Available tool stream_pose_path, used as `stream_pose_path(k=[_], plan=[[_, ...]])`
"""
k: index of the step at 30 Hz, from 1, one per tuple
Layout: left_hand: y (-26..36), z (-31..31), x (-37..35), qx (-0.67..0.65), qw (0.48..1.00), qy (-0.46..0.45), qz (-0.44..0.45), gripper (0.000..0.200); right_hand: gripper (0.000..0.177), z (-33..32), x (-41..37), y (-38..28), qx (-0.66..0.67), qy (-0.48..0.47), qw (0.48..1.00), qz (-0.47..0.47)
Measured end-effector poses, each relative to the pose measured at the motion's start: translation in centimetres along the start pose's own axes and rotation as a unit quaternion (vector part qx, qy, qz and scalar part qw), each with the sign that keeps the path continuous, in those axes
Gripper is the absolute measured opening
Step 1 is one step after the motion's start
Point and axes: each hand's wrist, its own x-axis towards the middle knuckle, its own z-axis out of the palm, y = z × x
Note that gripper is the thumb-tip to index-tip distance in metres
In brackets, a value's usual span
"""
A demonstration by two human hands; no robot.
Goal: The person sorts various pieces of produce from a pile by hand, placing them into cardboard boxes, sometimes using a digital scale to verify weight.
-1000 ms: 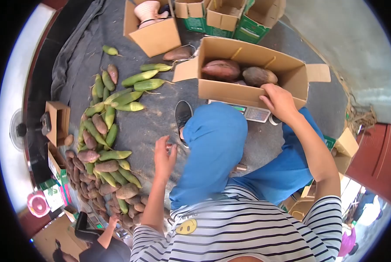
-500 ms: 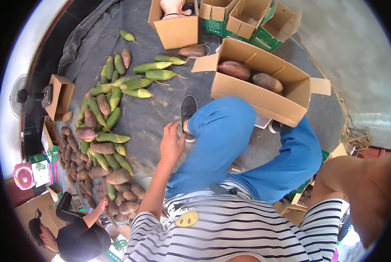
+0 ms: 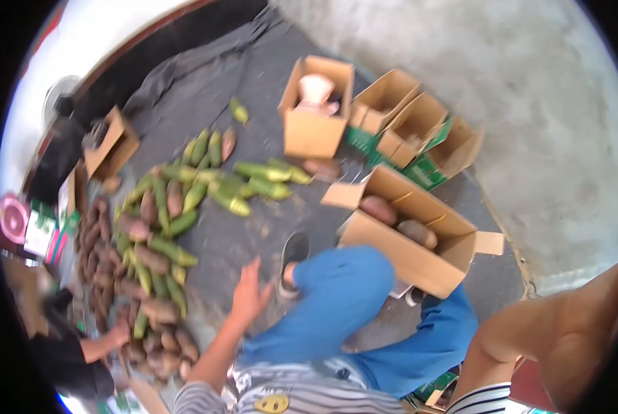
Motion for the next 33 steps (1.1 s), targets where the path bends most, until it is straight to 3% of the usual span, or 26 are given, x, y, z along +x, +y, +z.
stream_pose_path(k=[3,7,9,11,12,14,16,19,22,26,33], plan=[[-1.4,-4.2,1.3,-0.098,0.984,0.114,-0.094,0.081,0.012,1.8,-0.4,0.8,0.041,-0.011,0.999,-0.005],[-1.1,-9.7,3.2,-0.104,0.937,0.326,-0.063,0.082,0.009,3.5,-1.5,0.7,0.088,-0.025,0.996,-0.013],[-0.8,-10.9,4.0,-0.153,0.912,0.378,-0.03,0.081,0.008,4.2,-1.9,0.1,0.108,-0.036,0.993,-0.002],[-0.4,-10.6,4.3,-0.165,0.931,0.322,-0.042,0.079,0.008,4.9,-2.5,-0.2,0.123,-0.048,0.991,0.003],[-1.3,-9.2,4.5,-0.161,0.95,0.254,-0.081,0.073,0.008,4.9,-2.9,-0.5,0.124,-0.05,0.991,0.001],[-3.6,-5.3,4.0,-0.049,0.991,0.117,-0.035,0.065,0.009,5.0,-3.3,-1.1,0.127,-0.057,0.99,-0.002],[-1.0,-3.4,3.0,0.004,0.995,-0.012,-0.099,0.062,0.011,4.6,-3.5,-1.7,0.121,-0.057,0.991,-0.002],[-1.0,-0.9,1.8,0.015,0.999,-0.036,-0.031,0.06,0.014,3.7,-3.3,-2.8,0.108,-0.054,0.993,-0.005],[-0.7,-0.3,1.3,0.021,0.997,-0.054,-0.047,0.059,0.017,2.5,-3.0,-4.2,0.087,-0.053,0.995,-0.018],[-1.4,0.0,0.9,0.034,0.999,-0.005,0.009,0.06,0.013,1.9,-2.4,-5.5,0.089,-0.029,0.996,0.006],[0.8,-0.8,1.1,0.017,0.996,-0.071,-0.049,0.059,0.008,0.1,-1.2,-7.4,0.082,0.016,0.996,0.002]])
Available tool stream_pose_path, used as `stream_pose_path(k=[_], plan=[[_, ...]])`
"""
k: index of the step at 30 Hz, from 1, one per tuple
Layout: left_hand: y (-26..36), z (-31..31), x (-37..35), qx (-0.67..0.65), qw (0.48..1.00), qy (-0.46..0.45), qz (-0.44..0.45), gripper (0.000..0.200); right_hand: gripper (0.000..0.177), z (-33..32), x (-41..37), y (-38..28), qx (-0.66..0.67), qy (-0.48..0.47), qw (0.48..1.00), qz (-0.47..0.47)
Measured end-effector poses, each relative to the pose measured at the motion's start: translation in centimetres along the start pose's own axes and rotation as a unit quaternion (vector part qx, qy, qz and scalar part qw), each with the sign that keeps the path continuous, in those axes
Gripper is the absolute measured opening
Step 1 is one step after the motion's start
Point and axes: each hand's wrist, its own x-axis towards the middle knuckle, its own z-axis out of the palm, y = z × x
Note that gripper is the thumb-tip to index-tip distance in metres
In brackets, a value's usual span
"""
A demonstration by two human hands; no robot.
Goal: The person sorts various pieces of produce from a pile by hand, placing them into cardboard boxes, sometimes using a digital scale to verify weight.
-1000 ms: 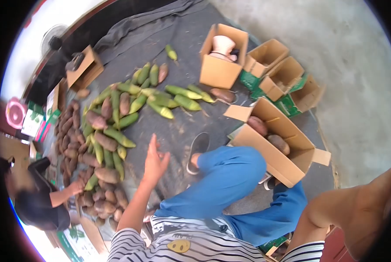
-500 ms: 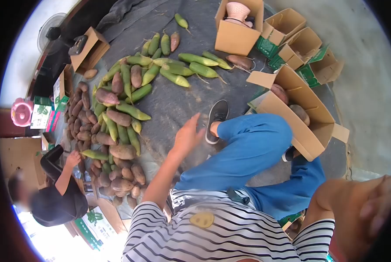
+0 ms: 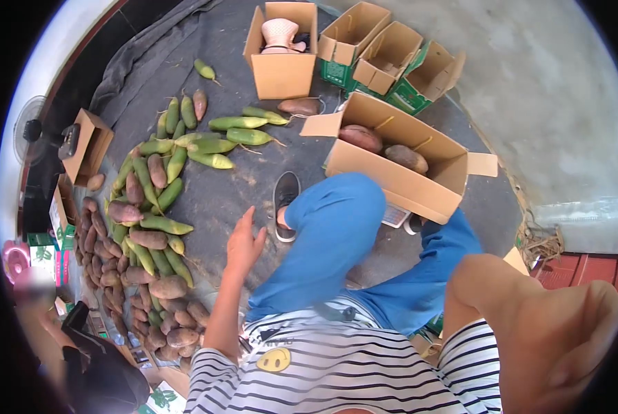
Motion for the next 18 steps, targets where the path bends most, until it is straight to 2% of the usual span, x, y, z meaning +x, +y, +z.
stream_pose_path(k=[18], plan=[[0.5,1.8,0.4,0.001,0.999,-0.026,0.028,0.058,0.022,-0.9,-0.3,-0.1,0.012,0.074,0.997,-0.021]])
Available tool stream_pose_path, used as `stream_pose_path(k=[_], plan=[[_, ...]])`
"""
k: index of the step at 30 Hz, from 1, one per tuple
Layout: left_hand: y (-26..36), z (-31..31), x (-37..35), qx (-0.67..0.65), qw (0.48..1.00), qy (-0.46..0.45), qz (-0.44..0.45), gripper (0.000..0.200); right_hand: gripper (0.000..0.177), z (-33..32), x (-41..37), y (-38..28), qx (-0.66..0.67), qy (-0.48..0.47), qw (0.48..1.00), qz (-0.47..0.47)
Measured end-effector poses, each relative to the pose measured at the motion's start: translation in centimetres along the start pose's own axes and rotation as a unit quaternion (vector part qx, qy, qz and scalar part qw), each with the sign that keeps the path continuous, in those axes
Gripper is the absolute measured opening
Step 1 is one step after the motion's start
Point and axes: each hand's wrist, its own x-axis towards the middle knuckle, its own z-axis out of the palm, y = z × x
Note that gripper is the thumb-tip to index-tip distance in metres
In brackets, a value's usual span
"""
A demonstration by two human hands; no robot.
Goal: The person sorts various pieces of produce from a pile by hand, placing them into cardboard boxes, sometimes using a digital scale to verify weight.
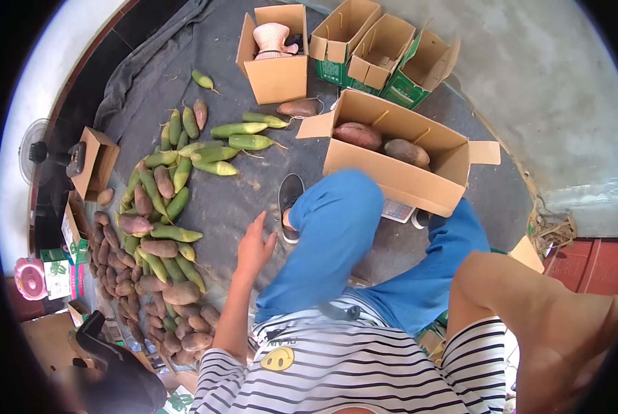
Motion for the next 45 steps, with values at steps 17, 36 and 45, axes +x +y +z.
stream_pose_path(k=[17,36,45], plan=[[1.5,-0.6,0.1,0.022,0.999,-0.029,0.005,0.055,0.028,3.6,0.3,-2.0,0.222,0.125,0.967,-0.007],[3.4,0.4,-0.7,0.043,0.998,-0.049,0.02,0.055,0.031,-1.1,-0.2,-3.4,0.176,0.065,0.98,-0.066],[4.7,0.8,-0.1,0.004,0.998,-0.063,-0.024,0.053,0.037,-1.5,-3.0,-2.0,0.323,-0.037,0.936,-0.137]])
